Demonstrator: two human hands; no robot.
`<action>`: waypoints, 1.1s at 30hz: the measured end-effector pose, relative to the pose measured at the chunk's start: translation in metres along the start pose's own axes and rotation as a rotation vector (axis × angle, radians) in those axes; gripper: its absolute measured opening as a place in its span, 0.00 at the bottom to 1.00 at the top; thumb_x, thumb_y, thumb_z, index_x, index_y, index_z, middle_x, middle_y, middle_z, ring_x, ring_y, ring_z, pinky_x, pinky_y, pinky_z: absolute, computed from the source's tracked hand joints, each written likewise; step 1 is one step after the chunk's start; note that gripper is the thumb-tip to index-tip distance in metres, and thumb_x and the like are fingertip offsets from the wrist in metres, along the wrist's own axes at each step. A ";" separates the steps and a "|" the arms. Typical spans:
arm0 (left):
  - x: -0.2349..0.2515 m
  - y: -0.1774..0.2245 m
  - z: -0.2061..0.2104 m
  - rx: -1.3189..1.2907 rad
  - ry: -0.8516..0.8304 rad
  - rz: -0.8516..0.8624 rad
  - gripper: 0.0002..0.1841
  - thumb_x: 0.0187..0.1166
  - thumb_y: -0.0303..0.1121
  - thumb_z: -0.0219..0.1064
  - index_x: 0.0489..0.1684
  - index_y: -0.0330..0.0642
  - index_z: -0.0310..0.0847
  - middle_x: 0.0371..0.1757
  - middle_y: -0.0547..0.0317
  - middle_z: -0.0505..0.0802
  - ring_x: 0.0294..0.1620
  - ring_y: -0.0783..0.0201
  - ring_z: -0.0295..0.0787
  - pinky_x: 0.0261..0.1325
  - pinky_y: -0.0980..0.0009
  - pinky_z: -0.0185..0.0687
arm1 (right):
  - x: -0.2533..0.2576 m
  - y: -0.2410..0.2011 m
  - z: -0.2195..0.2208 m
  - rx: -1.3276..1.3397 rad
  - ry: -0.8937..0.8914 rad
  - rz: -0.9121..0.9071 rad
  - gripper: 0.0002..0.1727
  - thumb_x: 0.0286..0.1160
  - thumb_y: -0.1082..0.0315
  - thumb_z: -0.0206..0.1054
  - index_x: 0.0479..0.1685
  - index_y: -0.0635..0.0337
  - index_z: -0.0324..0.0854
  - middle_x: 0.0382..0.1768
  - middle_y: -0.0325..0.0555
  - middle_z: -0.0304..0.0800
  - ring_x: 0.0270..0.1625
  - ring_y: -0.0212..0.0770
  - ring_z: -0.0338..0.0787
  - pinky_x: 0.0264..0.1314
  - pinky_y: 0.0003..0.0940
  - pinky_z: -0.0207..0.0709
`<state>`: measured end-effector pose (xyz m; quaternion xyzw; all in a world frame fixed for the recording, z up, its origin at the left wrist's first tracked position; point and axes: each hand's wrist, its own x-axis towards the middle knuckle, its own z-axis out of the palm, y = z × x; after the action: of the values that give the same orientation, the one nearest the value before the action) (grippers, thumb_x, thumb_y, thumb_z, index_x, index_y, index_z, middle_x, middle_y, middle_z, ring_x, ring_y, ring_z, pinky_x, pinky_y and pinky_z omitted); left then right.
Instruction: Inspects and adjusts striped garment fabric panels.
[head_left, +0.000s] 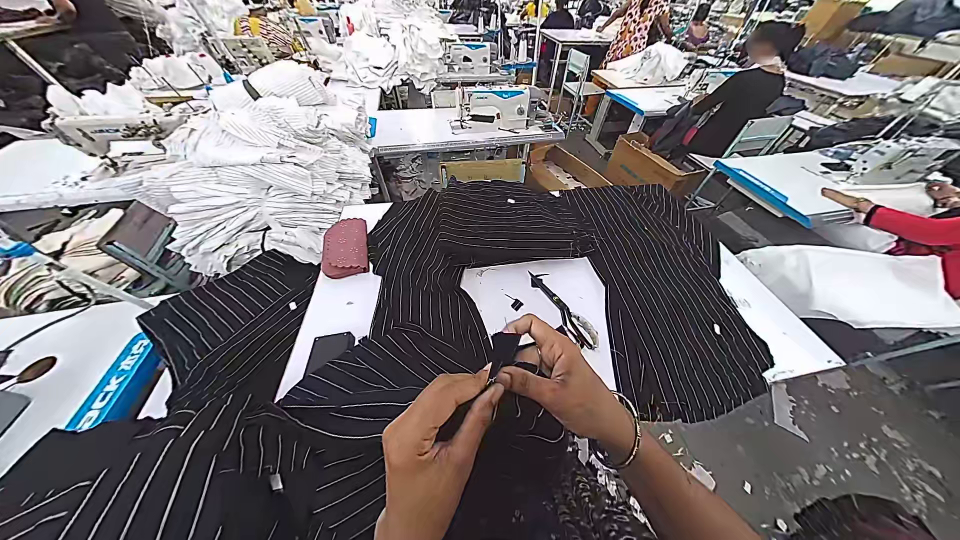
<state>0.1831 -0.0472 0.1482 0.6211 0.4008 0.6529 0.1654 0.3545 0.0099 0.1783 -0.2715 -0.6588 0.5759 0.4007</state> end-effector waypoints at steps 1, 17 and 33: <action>0.000 0.001 0.001 0.049 0.019 0.003 0.07 0.77 0.35 0.74 0.44 0.43 0.93 0.43 0.67 0.96 0.47 0.84 0.90 0.53 0.88 0.85 | 0.000 0.000 0.001 -0.006 -0.004 0.010 0.19 0.78 0.69 0.70 0.64 0.61 0.72 0.39 0.27 0.94 0.38 0.17 0.90 0.46 0.17 0.84; 0.016 -0.017 0.018 -0.212 0.119 -0.376 0.03 0.76 0.32 0.71 0.40 0.49 0.91 0.36 0.80 0.95 0.37 0.84 0.90 0.45 0.86 0.87 | 0.007 0.021 -0.042 -0.569 0.002 -0.310 0.12 0.78 0.61 0.71 0.40 0.61 0.94 0.39 0.42 0.98 0.45 0.23 0.92 0.52 0.17 0.82; 0.012 -0.058 0.025 -0.742 -0.023 -0.925 0.11 0.84 0.33 0.60 0.38 0.43 0.89 0.33 0.59 0.98 0.32 0.73 0.95 0.38 0.78 0.91 | -0.030 0.175 -0.146 -0.958 0.282 0.628 0.20 0.80 0.74 0.59 0.70 0.71 0.78 0.74 0.70 0.75 0.77 0.66 0.77 0.80 0.54 0.71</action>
<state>0.1881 0.0053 0.1112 0.2894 0.3732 0.6028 0.6432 0.4752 0.0973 0.0031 -0.6784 -0.6738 0.2636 0.1274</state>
